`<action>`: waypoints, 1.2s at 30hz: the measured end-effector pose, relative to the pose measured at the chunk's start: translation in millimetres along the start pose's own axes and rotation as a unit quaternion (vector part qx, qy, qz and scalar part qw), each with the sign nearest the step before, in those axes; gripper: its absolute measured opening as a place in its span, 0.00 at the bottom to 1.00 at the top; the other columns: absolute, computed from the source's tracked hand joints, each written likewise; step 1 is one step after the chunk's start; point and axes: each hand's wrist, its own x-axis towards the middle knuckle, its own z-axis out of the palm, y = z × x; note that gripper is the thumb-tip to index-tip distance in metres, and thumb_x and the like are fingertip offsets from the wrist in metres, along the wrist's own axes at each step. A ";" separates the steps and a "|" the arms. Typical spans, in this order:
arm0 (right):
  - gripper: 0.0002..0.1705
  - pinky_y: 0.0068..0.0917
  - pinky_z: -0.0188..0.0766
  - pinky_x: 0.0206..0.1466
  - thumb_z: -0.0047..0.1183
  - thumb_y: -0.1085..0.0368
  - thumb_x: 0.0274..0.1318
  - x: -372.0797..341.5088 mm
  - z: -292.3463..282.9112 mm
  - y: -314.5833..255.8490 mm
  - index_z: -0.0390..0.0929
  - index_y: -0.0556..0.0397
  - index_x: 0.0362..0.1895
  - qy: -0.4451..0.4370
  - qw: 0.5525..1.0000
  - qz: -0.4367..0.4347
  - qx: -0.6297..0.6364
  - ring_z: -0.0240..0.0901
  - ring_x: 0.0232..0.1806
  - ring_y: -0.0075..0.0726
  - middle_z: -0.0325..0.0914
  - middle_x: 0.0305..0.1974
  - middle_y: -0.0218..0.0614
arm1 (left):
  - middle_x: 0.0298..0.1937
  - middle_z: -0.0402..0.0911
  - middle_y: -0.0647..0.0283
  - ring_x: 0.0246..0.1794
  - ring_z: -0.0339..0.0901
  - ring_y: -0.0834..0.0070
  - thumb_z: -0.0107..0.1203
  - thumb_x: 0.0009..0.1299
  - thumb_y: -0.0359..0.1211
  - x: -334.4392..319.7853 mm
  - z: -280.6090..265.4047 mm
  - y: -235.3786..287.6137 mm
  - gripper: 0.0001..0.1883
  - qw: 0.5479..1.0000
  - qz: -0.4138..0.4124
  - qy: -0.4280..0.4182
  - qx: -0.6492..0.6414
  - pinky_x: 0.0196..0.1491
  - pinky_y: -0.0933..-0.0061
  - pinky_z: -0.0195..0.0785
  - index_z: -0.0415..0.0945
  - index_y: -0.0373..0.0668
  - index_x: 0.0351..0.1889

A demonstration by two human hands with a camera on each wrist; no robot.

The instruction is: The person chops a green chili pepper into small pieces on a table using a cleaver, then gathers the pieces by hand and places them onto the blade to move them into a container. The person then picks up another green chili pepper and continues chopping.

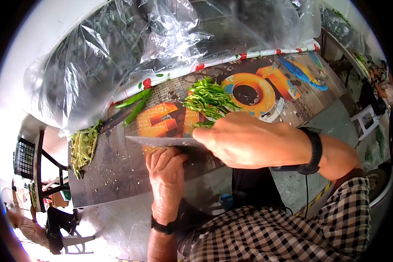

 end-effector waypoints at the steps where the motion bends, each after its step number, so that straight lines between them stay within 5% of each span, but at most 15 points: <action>1: 0.06 0.44 0.73 0.28 0.50 0.69 0.57 6.8 2.0 -1.2 0.73 0.60 0.32 0.005 1.000 -0.016 -0.010 0.78 0.23 0.53 0.76 0.21 0.47 | 0.42 0.81 0.61 0.49 0.76 0.61 0.58 0.55 0.21 -1.1 0.8 -1.1 0.09 1.000 -0.001 0.000 0.001 0.58 0.59 0.64 0.81 0.41 0.33; 9: 0.07 0.41 0.74 0.28 0.51 0.67 0.57 25.8 17.5 2.5 0.74 0.59 0.33 0.046 0.995 -0.059 -0.069 0.79 0.25 0.47 0.78 0.24 0.45 | 0.41 0.81 0.56 0.48 0.76 0.57 0.54 0.57 0.18 1.5 -1.5 7.8 0.09 0.999 -0.015 0.015 -0.027 0.55 0.61 0.69 0.81 0.36 0.34; 12: 0.06 0.46 0.72 0.24 0.51 0.70 0.57 12.8 29.4 7.4 0.70 0.60 0.34 0.171 0.977 -0.122 -0.022 0.78 0.22 0.55 0.74 0.19 0.49 | 0.41 0.81 0.57 0.48 0.76 0.57 0.55 0.57 0.18 -0.1 -4.1 14.8 0.09 0.999 -0.022 0.022 0.043 0.55 0.60 0.68 0.81 0.37 0.35; 15: 0.07 0.41 0.74 0.26 0.50 0.68 0.59 -3.3 7.4 8.0 0.73 0.60 0.34 0.033 0.996 -0.019 -0.075 0.79 0.25 0.48 0.77 0.23 0.45 | 0.42 0.81 0.62 0.49 0.74 0.60 0.58 0.56 0.20 -3.8 -2.9 11.0 0.10 0.998 -0.026 0.024 0.049 0.56 0.58 0.65 0.81 0.41 0.35; 24: 0.06 0.48 0.74 0.28 0.47 0.68 0.61 -19.6 8.2 19.0 0.73 0.59 0.36 0.066 0.995 0.022 -0.066 0.79 0.23 0.55 0.77 0.21 0.50 | 0.42 0.81 0.65 0.46 0.74 0.62 0.59 0.59 0.24 -5.1 -10.1 23.9 0.08 0.988 -0.029 0.023 0.152 0.54 0.60 0.62 0.81 0.45 0.36; 28: 0.08 0.51 0.73 0.29 0.45 0.68 0.62 -17.5 7.5 26.7 0.74 0.59 0.35 0.076 0.996 0.044 -0.012 0.78 0.25 0.60 0.77 0.21 0.52 | 0.41 0.80 0.64 0.45 0.74 0.63 0.59 0.58 0.23 -3.8 0.0 8.5 0.08 0.998 -0.015 0.031 0.054 0.53 0.61 0.63 0.81 0.44 0.35; 31: 0.05 0.49 0.68 0.25 0.53 0.70 0.57 -17.0 14.3 30.1 0.71 0.57 0.33 0.115 0.993 0.029 -0.013 0.75 0.22 0.59 0.73 0.18 0.49 | 0.40 0.80 0.64 0.45 0.74 0.62 0.60 0.56 0.22 -0.3 2.8 4.5 0.09 1.000 0.002 0.021 0.013 0.53 0.61 0.64 0.81 0.42 0.35; 36: 0.07 0.53 0.72 0.28 0.44 0.69 0.61 -18.9 4.6 13.4 0.73 0.60 0.33 0.097 0.995 0.034 0.020 0.77 0.24 0.62 0.76 0.21 0.54 | 0.40 0.80 0.63 0.44 0.74 0.61 0.59 0.54 0.21 -1.2 5.3 4.7 0.10 0.999 0.023 0.038 0.007 0.53 0.60 0.65 0.81 0.41 0.34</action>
